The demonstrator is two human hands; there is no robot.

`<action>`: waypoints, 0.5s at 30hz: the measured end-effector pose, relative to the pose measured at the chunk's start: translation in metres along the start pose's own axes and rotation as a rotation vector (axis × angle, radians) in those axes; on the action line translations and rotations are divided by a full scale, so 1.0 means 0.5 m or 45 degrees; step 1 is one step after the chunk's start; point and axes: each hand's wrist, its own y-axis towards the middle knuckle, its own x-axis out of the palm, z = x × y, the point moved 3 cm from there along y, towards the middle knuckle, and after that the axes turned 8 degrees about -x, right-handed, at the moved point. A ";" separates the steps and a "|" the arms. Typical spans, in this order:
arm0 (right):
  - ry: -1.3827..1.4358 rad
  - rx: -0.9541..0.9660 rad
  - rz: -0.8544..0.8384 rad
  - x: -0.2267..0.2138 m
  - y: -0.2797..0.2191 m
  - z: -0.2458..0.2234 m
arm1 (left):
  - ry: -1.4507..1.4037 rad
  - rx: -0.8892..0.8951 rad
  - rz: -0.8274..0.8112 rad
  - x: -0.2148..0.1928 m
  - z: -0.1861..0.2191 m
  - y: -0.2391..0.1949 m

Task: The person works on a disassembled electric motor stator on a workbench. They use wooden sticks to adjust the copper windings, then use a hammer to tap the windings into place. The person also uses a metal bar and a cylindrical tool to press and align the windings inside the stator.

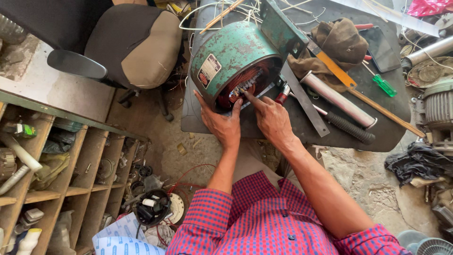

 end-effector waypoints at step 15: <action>-0.101 0.014 0.051 0.043 -0.009 -0.006 | 0.003 -0.025 0.002 -0.003 0.006 0.003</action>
